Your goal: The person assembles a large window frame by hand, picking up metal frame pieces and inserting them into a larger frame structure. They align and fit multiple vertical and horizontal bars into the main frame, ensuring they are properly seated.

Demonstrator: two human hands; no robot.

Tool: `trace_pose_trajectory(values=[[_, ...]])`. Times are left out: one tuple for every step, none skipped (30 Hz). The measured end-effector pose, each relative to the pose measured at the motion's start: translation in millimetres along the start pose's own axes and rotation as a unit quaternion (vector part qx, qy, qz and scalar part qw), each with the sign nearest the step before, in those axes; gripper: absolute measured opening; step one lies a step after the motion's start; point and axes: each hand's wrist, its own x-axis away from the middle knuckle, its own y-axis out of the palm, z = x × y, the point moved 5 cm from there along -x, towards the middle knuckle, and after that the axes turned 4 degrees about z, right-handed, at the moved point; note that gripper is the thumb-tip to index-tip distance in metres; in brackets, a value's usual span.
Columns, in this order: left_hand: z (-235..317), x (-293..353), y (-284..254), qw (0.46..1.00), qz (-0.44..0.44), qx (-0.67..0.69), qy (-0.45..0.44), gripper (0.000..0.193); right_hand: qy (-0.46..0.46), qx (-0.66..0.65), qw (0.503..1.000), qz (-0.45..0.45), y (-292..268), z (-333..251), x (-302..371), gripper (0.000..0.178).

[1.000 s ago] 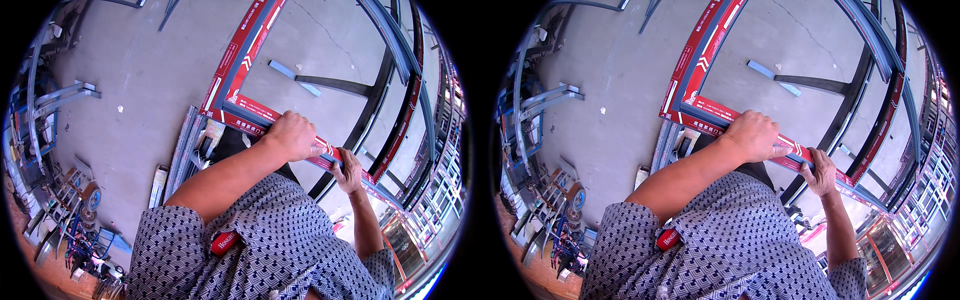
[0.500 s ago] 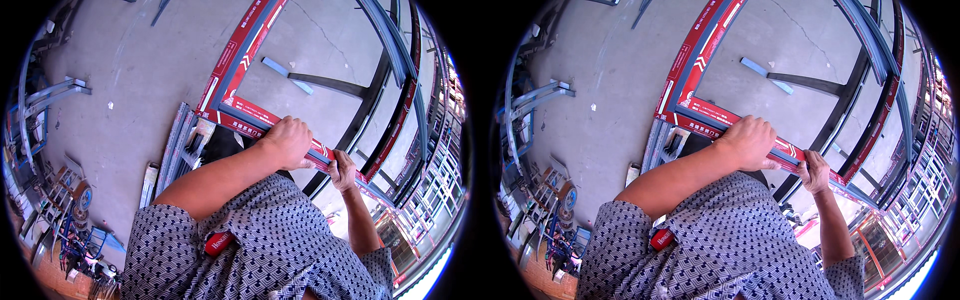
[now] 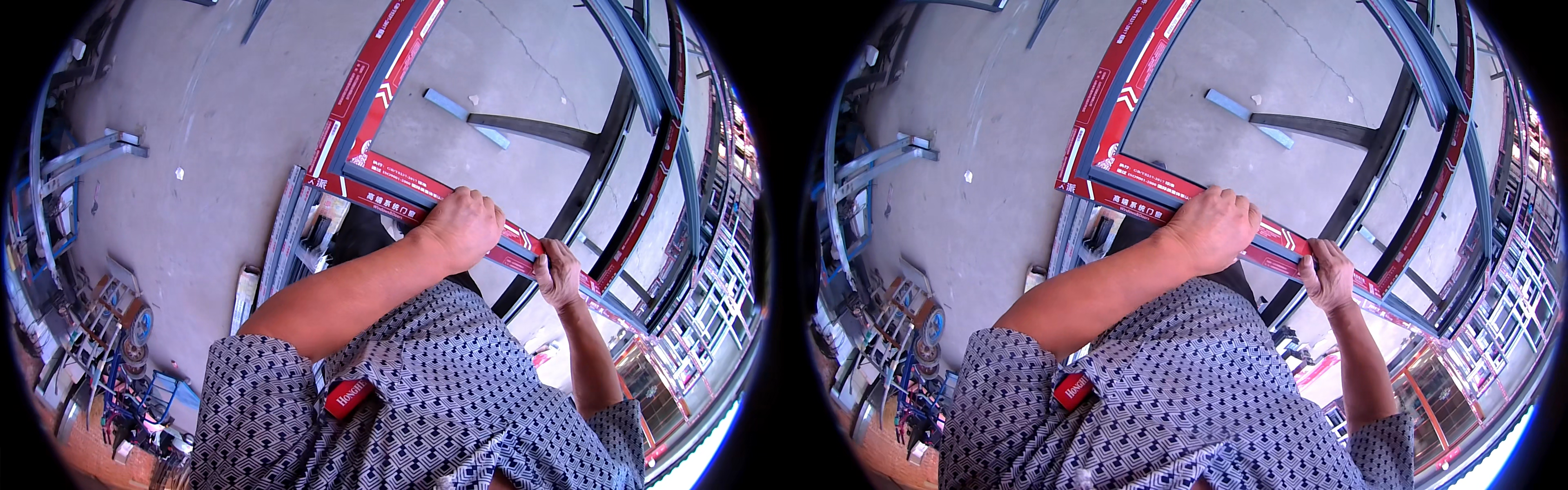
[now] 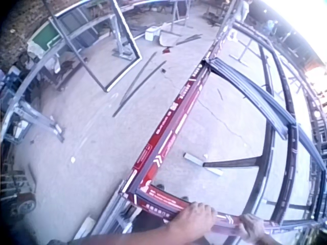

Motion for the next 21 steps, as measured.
trace_pose_trajectory(values=[[0, 1, -1, 1.000, -0.002, -0.001, 0.000, 0.032, 0.001, -0.003, 1.000, 0.000, 0, 0, 1, 0.053], [-1, 1, -2, 1.000, -0.004, 0.001, 0.001, 0.033, 0.002, -0.006, 1.000, 0.002, 1, 1, 1, 0.052], [-2, 2, -3, 1.000, -0.007, 0.002, 0.002, 0.033, -0.001, -0.007, 1.000, 0.002, 1, 0, 1, 0.051], [-2, 3, -4, 1.000, -0.009, 0.003, 0.003, 0.034, -0.003, -0.009, 1.000, 0.002, 0, -2, 1, 0.050], [-3, 4, -5, 1.000, -0.006, 0.004, 0.003, 0.035, -0.004, -0.011, 1.000, 0.003, 0, -3, 1, 0.049], [-3, 5, -6, 1.000, -0.003, 0.005, 0.003, 0.037, -0.008, -0.006, 1.000, 0.004, 0, -3, 1, 0.044], [-4, 6, -8, 1.000, 0.000, 0.007, 0.003, 0.038, -0.011, -0.008, 1.000, 0.001, 0, -3, 0, 0.043], [-4, 6, -8, 1.000, -0.003, 0.004, 0.006, 0.038, -0.013, -0.009, 1.000, -0.002, -1, -3, -2, 0.041], [-4, 5, -8, 1.000, -0.006, 0.002, 0.008, 0.039, -0.015, -0.010, 1.000, -0.005, -1, -3, -2, 0.040], [-5, 5, -7, 1.000, -0.009, 0.000, 0.010, 0.039, -0.017, -0.006, 1.000, -0.003, -1, -3, -2, 0.039], [-5, 6, -8, 1.000, 0.007, -0.001, 0.016, 0.038, -0.019, -0.002, 1.000, -0.005, 0, -3, -2, 0.038], [-6, 7, -8, 1.000, 0.023, -0.001, 0.022, 0.036, -0.022, 0.001, 1.000, -0.006, 1, -3, -3, 0.037], [-6, 7, -8, 0.999, 0.039, -0.002, 0.027, 0.035, -0.026, 0.003, 1.000, -0.004, 1, -2, -2, 0.037], [-5, 8, -9, 0.999, 0.044, -0.003, 0.025, 0.033, -0.031, 0.005, 0.999, -0.001, 0, -2, -3, 0.037], [-4, 8, -10, 0.999, 0.049, -0.004, 0.023, 0.032, -0.037, 0.007, 0.999, 0.002, -1, -2, -3, 0.037], [-4, 9, -11, 0.998, 0.055, -0.005, 0.021, 0.031, -0.041, 0.003, 0.999, 0.004, -1, -2, -3, 0.037], [-4, 9, -9, 0.998, 0.055, -0.007, 0.016, 0.030, -0.046, 0.000, 0.999, 0.008, -1, -2, -2, 0.037], [-4, 10, -7, 0.998, 0.055, -0.008, 0.011, 0.030, -0.051, -0.003, 0.999, 0.012, -1, -2, -2, 0.037], [-4, 10, -5, 0.998, 0.055, -0.010, 0.005, 0.030, -0.054, -0.007, 0.998, 0.011, -1, -3, -3, 0.037], [-3, 10, -7, 0.998, 0.057, -0.006, -0.005, 0.030, -0.056, -0.011, 0.998, 0.009, -1, -4, -4, 0.037], [-2, 11, -8, 0.998, 0.059, -0.001, -0.015, 0.031, -0.058, -0.015, 0.998, 0.008, -1, -5, -5, 0.037]])
